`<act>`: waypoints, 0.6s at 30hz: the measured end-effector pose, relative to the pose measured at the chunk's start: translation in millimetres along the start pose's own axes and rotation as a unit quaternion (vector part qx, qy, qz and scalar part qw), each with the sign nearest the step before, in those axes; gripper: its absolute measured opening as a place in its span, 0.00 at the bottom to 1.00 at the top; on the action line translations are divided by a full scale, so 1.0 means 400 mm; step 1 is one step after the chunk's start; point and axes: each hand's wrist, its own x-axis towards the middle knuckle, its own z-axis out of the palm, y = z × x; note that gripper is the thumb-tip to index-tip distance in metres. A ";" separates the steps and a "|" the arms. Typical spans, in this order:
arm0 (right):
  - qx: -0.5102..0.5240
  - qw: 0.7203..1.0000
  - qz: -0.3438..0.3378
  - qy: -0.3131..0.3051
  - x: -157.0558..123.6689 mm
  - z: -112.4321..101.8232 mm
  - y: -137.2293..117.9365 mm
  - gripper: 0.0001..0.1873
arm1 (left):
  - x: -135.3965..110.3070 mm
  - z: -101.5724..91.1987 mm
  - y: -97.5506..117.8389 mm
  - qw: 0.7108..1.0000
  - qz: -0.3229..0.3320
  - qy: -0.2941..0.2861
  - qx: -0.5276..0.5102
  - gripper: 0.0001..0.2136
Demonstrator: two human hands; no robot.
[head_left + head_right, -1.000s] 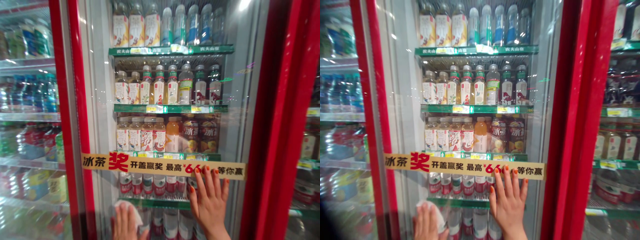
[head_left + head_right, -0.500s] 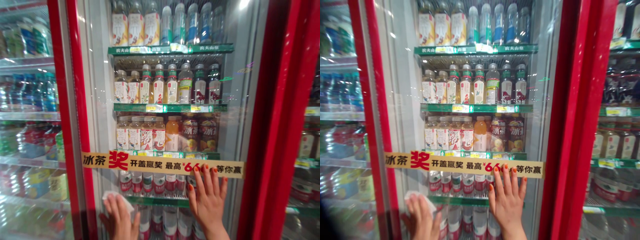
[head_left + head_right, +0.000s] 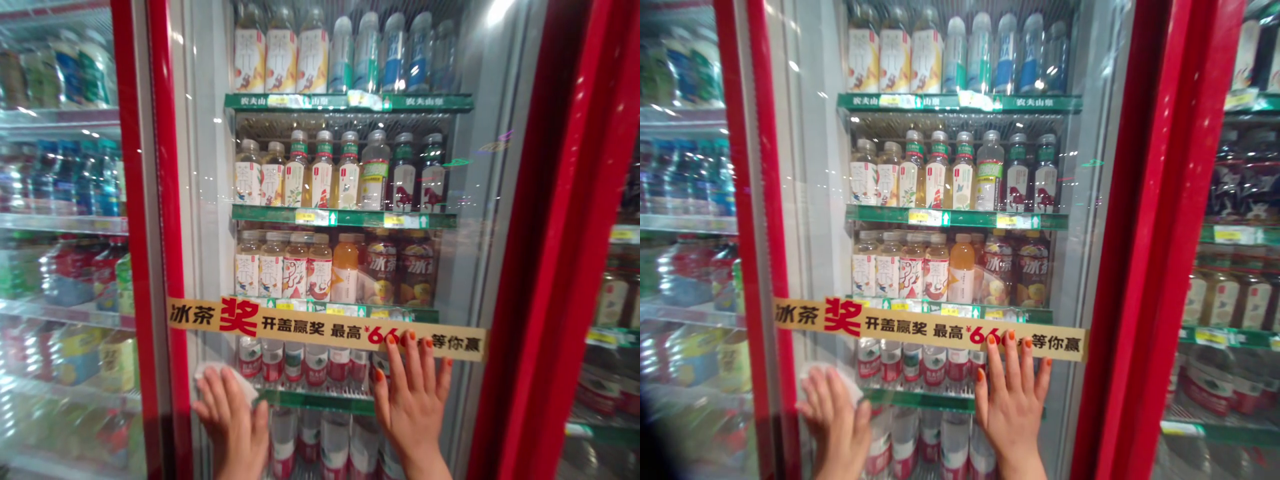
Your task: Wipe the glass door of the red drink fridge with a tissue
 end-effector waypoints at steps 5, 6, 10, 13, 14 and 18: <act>-0.013 1.000 -0.016 -0.008 -0.009 0.000 0.012 0.42 | 0.073 0.005 0.149 0.995 0.095 -0.017 -0.027 0.47; -0.013 1.000 -0.021 -0.012 -0.014 0.001 0.017 0.43 | 0.037 0.010 0.171 0.983 0.182 -0.018 -0.017 0.50; -0.009 1.000 -0.022 -0.016 -0.026 0.005 0.031 0.43 | -0.100 0.012 0.106 0.935 0.353 0.010 0.020 0.48; -0.013 0.999 -0.027 -0.014 -0.028 0.010 0.026 0.43 | -0.023 -0.014 0.024 0.981 0.191 -0.015 0.029 0.40; -0.012 1.000 -0.020 -0.014 -0.028 0.011 0.023 0.43 | 0.032 -0.023 0.023 0.994 0.106 -0.013 0.016 0.39; -0.006 1.000 -0.004 -0.023 -0.021 0.005 0.015 0.43 | 0.182 -0.025 0.154 0.999 0.040 -0.003 -0.035 0.42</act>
